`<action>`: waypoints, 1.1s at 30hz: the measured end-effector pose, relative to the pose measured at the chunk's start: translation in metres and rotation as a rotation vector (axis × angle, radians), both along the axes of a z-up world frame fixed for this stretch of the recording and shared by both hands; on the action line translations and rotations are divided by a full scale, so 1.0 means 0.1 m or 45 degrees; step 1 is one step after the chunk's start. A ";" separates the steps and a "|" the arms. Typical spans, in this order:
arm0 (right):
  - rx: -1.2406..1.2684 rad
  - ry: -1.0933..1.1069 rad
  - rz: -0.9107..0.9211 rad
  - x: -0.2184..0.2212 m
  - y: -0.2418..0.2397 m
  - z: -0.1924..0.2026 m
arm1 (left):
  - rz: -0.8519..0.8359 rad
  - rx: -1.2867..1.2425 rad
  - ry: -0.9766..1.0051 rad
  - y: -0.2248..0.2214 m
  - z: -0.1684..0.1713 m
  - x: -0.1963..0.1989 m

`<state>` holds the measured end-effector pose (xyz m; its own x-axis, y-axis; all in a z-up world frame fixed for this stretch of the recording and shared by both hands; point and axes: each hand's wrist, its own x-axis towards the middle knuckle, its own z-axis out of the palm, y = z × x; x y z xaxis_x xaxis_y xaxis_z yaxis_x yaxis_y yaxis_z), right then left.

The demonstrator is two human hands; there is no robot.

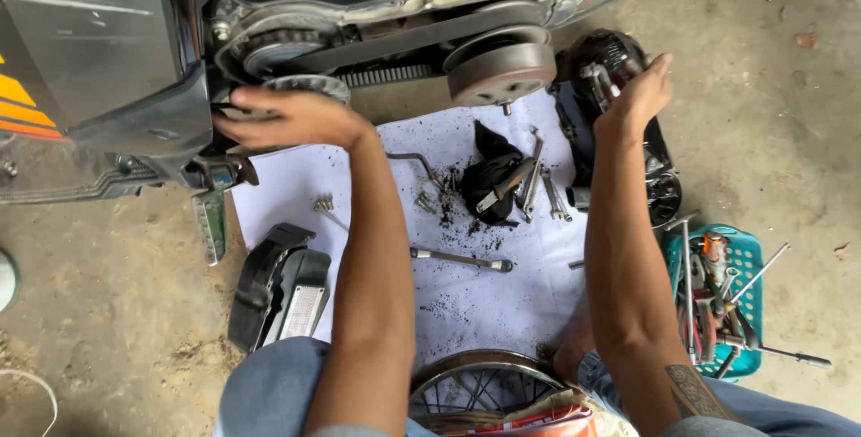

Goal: Repairing and cleaning the CVT transmission system of a motorcycle

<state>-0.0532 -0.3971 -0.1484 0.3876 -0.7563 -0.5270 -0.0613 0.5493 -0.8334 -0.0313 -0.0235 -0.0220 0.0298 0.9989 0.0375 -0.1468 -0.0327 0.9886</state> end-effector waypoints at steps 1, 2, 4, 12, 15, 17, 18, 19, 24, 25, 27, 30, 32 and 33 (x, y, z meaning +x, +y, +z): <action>-0.112 -0.010 -0.011 0.03 -0.03 0.07 | -0.081 0.583 -0.022 0.01 -0.21 0.05; -0.107 -0.015 -0.007 0.06 -0.01 0.06 | -0.075 0.588 -0.025 0.16 -0.35 0.04; -0.210 -0.054 -0.049 0.10 -0.08 0.05 | -0.209 1.419 0.051 0.37 -0.63 0.10; -0.067 -0.127 0.102 0.02 0.14 0.39 | -0.202 1.271 0.212 0.39 -0.65 0.18; 0.015 -0.113 0.113 -0.02 0.14 0.34 | -0.159 0.908 0.018 0.18 -0.46 0.21; 0.046 -0.115 0.142 -0.03 0.13 0.28 | -0.136 0.673 -0.101 0.04 -0.12 0.18; 0.092 -0.120 0.137 -0.03 0.13 0.25 | -0.170 0.120 -0.190 -0.03 0.14 0.14; 0.141 -0.127 0.124 -0.04 0.11 0.23 | -0.217 -0.432 -0.272 -0.12 0.42 0.11; 0.233 -0.148 0.092 -0.07 0.14 0.32 | -0.407 -1.064 -0.176 0.10 0.47 0.12; 0.246 -0.135 0.103 -0.07 0.15 0.34 | -0.459 -1.125 -0.129 0.16 0.44 0.10; 0.242 -0.173 0.120 -0.05 0.13 0.34 | -0.514 -1.103 -0.146 0.28 0.31 0.04; 0.244 -0.244 0.142 0.00 0.13 0.32 | -0.460 -0.856 -0.208 0.60 -0.26 0.08; 0.236 -0.295 0.129 0.10 0.10 0.24 | -0.376 -0.640 -0.265 0.62 -0.37 0.12; 0.241 -0.327 0.102 0.15 0.05 0.17 | -0.228 -0.233 -0.142 0.48 -0.28 0.10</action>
<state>-0.0387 -0.3924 -0.1314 0.5804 -0.6159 -0.5327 0.0881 0.6978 -0.7108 -0.0215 0.0248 -0.0499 0.2127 0.9685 -0.1298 -0.2424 0.1810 0.9531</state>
